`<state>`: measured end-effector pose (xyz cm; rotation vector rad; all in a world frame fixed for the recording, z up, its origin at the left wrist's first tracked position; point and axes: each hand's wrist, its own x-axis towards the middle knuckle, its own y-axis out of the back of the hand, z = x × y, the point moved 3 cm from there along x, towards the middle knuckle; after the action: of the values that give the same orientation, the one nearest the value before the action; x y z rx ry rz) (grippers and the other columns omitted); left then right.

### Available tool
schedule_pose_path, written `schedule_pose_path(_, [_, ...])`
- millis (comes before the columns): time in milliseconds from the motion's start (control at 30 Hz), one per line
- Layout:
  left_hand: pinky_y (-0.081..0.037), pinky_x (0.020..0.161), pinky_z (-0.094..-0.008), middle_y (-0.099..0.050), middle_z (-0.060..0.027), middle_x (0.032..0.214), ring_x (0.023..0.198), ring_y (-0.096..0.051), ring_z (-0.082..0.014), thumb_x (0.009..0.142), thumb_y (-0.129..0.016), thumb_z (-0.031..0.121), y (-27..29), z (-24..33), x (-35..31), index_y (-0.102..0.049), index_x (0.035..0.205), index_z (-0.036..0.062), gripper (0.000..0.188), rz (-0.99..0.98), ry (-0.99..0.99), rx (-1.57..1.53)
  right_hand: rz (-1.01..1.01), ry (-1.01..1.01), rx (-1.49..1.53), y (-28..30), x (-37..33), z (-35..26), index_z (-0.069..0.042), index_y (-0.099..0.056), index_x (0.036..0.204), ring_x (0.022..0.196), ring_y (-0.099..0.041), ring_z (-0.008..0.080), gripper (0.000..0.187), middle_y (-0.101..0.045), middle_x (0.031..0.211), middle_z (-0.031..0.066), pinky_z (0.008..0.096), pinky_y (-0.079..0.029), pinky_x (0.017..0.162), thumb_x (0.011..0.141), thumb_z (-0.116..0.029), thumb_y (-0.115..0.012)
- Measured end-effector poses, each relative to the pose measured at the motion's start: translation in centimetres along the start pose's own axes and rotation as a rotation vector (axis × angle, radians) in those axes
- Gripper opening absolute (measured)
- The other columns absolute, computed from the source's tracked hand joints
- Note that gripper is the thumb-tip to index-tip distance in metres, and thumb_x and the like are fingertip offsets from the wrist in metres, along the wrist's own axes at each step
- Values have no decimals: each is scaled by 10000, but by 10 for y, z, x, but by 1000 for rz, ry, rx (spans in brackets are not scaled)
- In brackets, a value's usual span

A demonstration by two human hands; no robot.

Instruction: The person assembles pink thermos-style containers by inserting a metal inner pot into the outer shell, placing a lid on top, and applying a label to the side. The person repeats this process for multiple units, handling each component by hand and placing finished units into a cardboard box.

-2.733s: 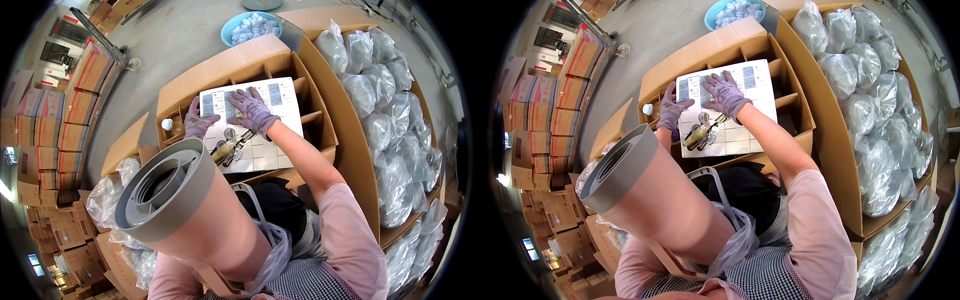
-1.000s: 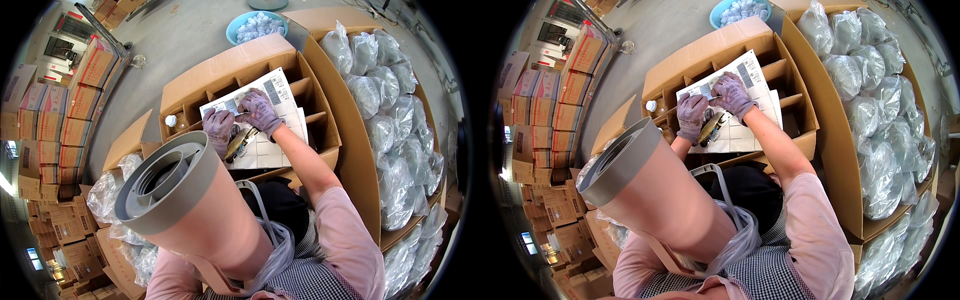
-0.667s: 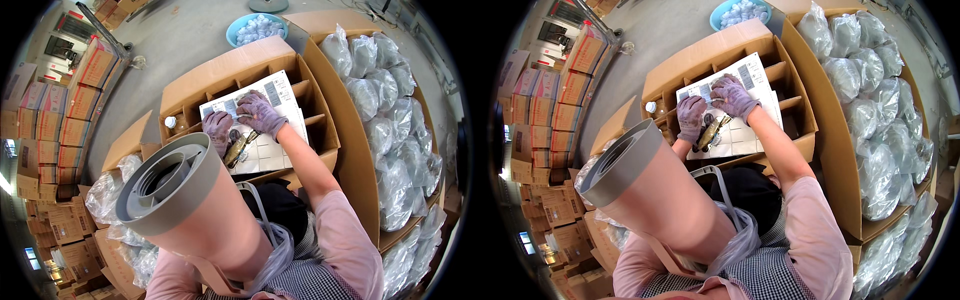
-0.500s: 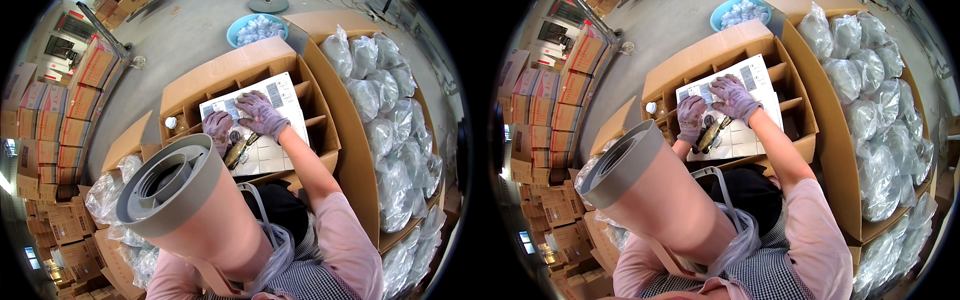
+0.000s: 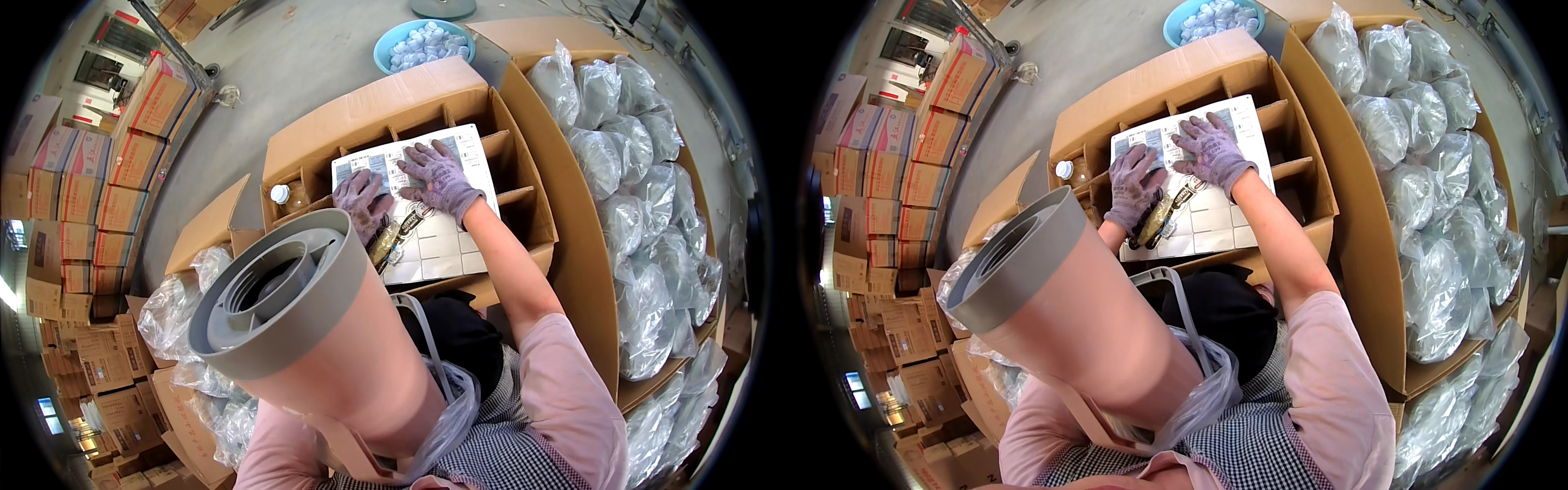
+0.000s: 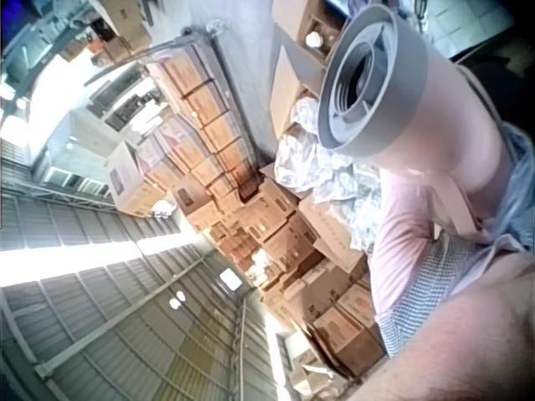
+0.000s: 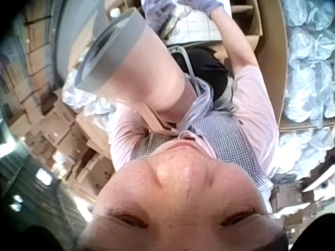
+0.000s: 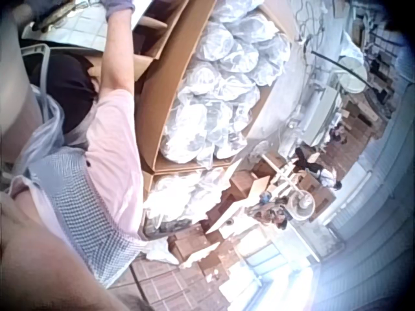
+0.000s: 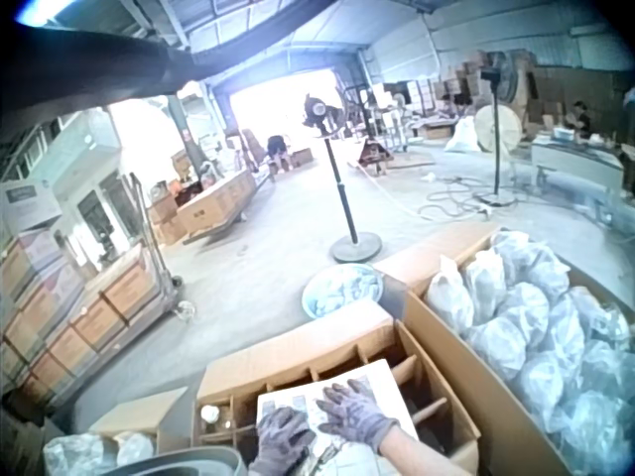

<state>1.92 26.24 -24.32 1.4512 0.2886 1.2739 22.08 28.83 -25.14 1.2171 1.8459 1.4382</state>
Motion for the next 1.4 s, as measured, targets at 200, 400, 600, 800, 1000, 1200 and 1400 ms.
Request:
schedule_pose_path(200, [-418,933,-423,-664,-28,1091,1081,-597,-250,676,-838,298,-11,-5,4,-761,1003,198,350,-53,122,-73,33,8,17,0,-1,0,-199,-547,1393,1399,-395,240,625,-491,1469,88,469,-189,1199,874,-543,-600])
schedule_pose_path(400, [-424,885,-418,-668,-8,972,1000,-602,-241,648,-840,289,-12,-14,0,-776,926,198,300,-11,128,-122,223,-133,148,13,-9,-6,-158,-512,1407,1387,-384,311,748,-474,1460,130,489,-196,1190,801,-568,-669])
schedule_pose_path(600, [-435,839,-408,-660,-6,924,946,-604,-242,680,-797,225,-8,-2,-1,-754,855,177,187,61,75,-94,213,-60,-29,28,-6,-4,-196,-587,1348,1406,-351,319,698,-441,1487,133,525,-171,1189,767,-566,-698])
schedule_pose_path(800, [-440,839,-408,-657,-16,879,891,-611,-255,702,-780,181,-6,4,3,-715,803,168,121,143,29,-128,223,91,6,5,-6,-17,-158,-727,1078,1357,-425,252,360,-583,1340,88,519,-191,1190,839,-420,-662])
schedule_pose_path(1000, [-431,844,-411,-655,-12,877,892,-603,-261,719,-768,160,3,14,9,-664,800,154,133,111,19,-116,349,60,78,-8,-7,-18,-143,-721,1065,1258,-520,238,319,-637,1251,68,497,-228,1178,825,-350,-683])
schedule_pose_path(1200, [-409,899,-429,-647,-33,988,991,-584,-273,740,-770,179,6,12,3,-682,951,162,228,58,24,-83,302,67,152,-9,-2,-20,-138,-703,933,1122,-587,220,192,-684,1077,35,478,-272,1158,812,-287,-704])
schedule_pose_path(1400, [-331,1064,-512,-473,-166,1373,1295,-427,-352,607,-873,354,36,3,13,-550,1341,159,825,73,31,144,412,33,297,-13,-3,-24,-113,-617,862,1010,-617,255,150,-676,963,28,456,-357,1100,786,-179,-728])
